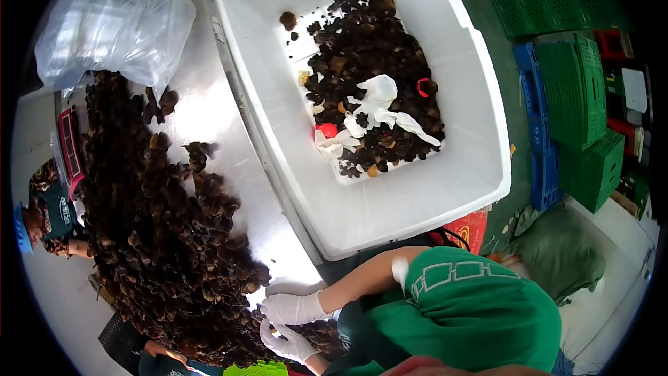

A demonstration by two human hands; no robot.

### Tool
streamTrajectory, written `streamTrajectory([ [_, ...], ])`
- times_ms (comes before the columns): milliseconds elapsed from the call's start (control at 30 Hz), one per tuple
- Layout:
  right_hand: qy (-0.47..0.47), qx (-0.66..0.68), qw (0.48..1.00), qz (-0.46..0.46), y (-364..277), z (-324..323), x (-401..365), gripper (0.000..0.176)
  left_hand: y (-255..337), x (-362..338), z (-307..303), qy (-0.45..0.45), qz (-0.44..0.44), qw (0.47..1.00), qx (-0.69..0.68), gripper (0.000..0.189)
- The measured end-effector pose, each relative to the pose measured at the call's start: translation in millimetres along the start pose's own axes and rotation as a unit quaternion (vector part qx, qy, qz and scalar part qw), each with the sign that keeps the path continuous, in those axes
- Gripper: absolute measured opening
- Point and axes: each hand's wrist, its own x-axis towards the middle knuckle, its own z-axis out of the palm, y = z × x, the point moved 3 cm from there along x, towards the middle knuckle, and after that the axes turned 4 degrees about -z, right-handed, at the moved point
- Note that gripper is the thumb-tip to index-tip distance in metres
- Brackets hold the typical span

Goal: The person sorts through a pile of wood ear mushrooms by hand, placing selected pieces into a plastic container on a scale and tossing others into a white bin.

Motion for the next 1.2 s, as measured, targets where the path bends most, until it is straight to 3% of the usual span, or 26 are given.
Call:
streamTrajectory([
  [133,0.007,-0.255,0.966,-0.034,-33,-3,2,0.005,-3,2,0,0.003,0.004,1.000,-0.006,0.026],
  [200,-0.069,-0.480,0.873,-0.061,-58,-1,6,0.010,1,3,-1,0.000,-0.009,1.000,-0.003,0.028],
  [233,-0.062,-0.526,0.845,-0.075,-50,4,6,0.009,1,3,-2,0.001,-0.010,1.000,0.009,0.029],
  [367,-0.077,-0.535,0.840,-0.046,-31,20,11,0.009,-12,2,-1,0.016,-0.002,1.000,0.017,0.030],
  [533,-0.009,-0.293,0.955,-0.045,-27,4,10,0.013,-5,-7,-10,0.054,-0.059,0.997,0.000,0.026],
  [567,-0.043,-0.485,0.871,-0.062,-32,12,10,0.013,-4,-10,-11,0.054,-0.057,0.997,-0.009,0.026],
  [633,-0.114,-0.518,0.847,0.030,-46,2,13,0.012,-14,-23,-15,0.078,-0.083,0.993,-0.009,0.026],
  [667,-0.092,-0.552,0.827,-0.062,-43,2,9,0.013,-20,-31,-18,0.099,-0.106,0.989,-0.003,0.027],
  [700,-0.158,-0.619,0.765,-0.079,-61,-2,13,0.012,-21,-38,-24,0.097,-0.131,0.987,-0.013,0.027],
  [733,-0.147,-0.633,0.749,-0.129,-45,0,9,0.011,-27,-43,-27,0.094,-0.152,0.983,-0.031,0.028],
  [767,-0.099,-0.516,0.827,-0.198,-34,-7,4,0.011,-33,-51,-31,0.125,-0.153,0.980,-0.026,0.028],
  [800,-0.192,-0.493,0.844,-0.087,-37,-9,8,0.023,-39,-60,-32,0.152,-0.149,0.977,-0.023,0.028],
  [833,-0.209,-0.491,0.845,-0.021,-49,-20,8,0.023,-46,-68,-31,0.169,-0.163,0.972,-0.027,0.028],
  [900,-0.152,-0.479,0.864,-0.043,-71,-44,-2,0.019,-60,-87,-28,0.191,-0.196,0.961,-0.024,0.029],
  [967,-0.179,-0.534,0.826,-0.006,-119,-68,-7,0.015,-75,-109,-24,0.203,-0.236,0.950,-0.033,0.030],
  [1033,-0.150,-0.563,0.812,0.032,-176,-97,-12,0.016,-80,-127,-23,0.204,-0.273,0.939,-0.054,0.029],
  [1067,-0.148,-0.622,0.760,0.117,-206,-112,-13,0.023,-86,-140,-16,0.208,-0.283,0.935,-0.054,0.031],
  [1133,-0.085,-0.771,0.629,0.056,-233,-155,-24,0.035,-88,-160,-10,0.217,-0.298,0.928,-0.052,0.037],
  [1200,-0.002,-0.807,0.588,0.056,-249,-170,-35,0.044,-80,-178,-1,0.223,-0.319,0.916,-0.096,0.053],
])
